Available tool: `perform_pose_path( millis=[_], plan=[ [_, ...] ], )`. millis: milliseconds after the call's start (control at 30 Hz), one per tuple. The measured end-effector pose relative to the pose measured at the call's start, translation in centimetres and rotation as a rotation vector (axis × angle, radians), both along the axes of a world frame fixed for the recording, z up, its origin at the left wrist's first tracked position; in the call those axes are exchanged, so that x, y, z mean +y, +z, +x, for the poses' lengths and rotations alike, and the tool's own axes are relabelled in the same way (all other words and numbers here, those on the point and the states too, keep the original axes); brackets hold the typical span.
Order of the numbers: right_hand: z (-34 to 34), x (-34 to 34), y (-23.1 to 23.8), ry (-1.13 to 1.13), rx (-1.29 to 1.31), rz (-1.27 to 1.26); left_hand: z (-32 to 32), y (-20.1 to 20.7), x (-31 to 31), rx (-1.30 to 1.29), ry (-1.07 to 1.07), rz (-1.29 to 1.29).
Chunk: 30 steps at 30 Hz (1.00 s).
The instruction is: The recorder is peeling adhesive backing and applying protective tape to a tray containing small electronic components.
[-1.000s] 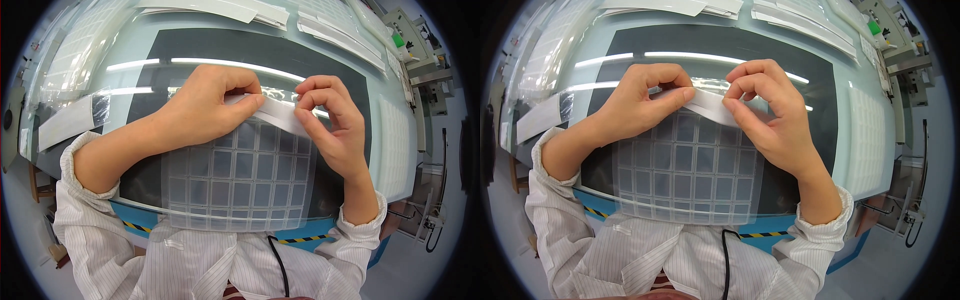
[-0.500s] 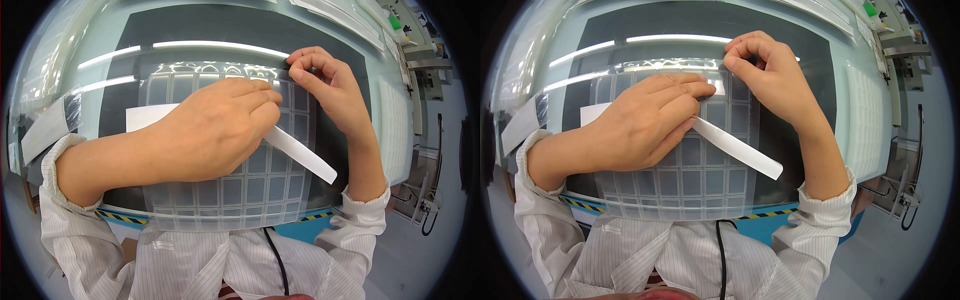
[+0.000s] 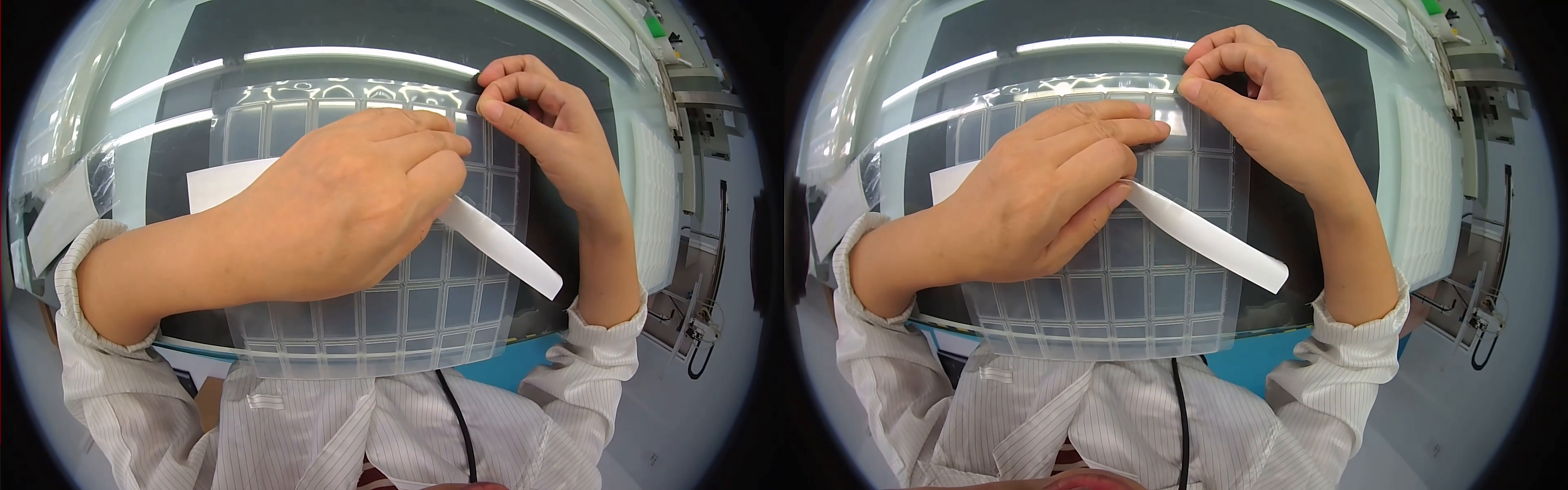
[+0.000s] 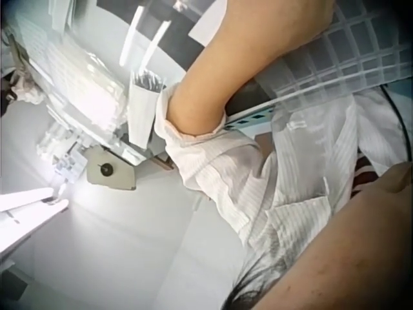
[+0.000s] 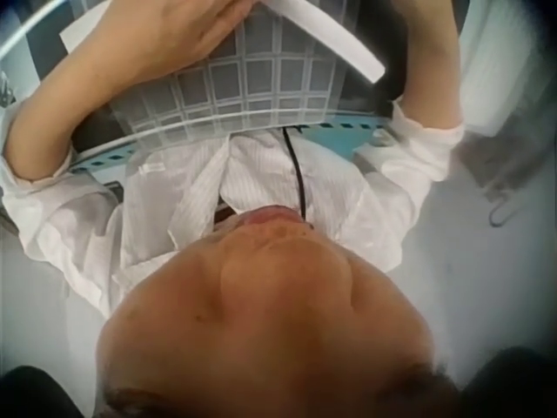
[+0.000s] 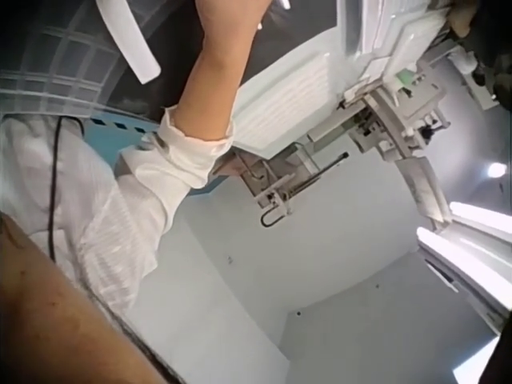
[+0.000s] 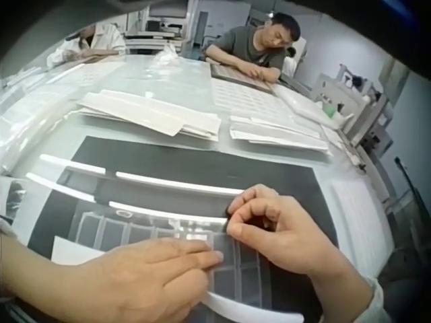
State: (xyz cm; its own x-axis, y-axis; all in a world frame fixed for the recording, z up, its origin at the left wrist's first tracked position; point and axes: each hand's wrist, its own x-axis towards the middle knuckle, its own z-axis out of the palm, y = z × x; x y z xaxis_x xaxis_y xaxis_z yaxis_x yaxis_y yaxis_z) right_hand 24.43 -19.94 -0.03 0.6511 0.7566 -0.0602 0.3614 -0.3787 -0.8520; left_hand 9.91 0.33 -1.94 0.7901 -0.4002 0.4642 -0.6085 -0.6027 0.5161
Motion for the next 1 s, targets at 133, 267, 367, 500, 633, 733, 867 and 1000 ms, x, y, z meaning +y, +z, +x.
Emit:
perform_pose_path(
  millis=[133,267,367,500,633,733,867,1000],
  plan=[
    [0.0,0.0,-0.2,-0.025,0.008,0.014,0.1,0.0,0.0,-0.006,0.001,0.001],
    [0.0,0.1,-0.4,-0.029,-0.028,0.021,0.1,0.0,0.1,-0.007,-0.002,0.007],
    [0.0,0.3,-0.6,-0.029,-0.041,0.035,0.2,0.0,0.2,-0.007,-0.004,0.006],
    [0.0,0.3,-0.5,-0.031,-0.069,0.045,0.2,0.2,0.2,0.013,-0.008,-0.008],
    [-0.5,0.2,-0.1,-0.023,-0.129,0.007,0.0,0.3,0.2,0.007,-0.003,-0.012],
    [-0.7,0.7,0.0,0.010,-0.150,-0.005,-0.2,-0.2,0.6,0.006,-0.004,-0.025],
    [-1.1,0.7,0.3,-0.017,-0.218,-0.044,-0.2,-0.2,0.4,-0.015,-0.012,-0.008],
    [-1.1,1.1,-0.1,0.002,-0.431,-0.024,-0.1,-0.3,0.2,-0.072,-0.003,0.010]
  ],
)
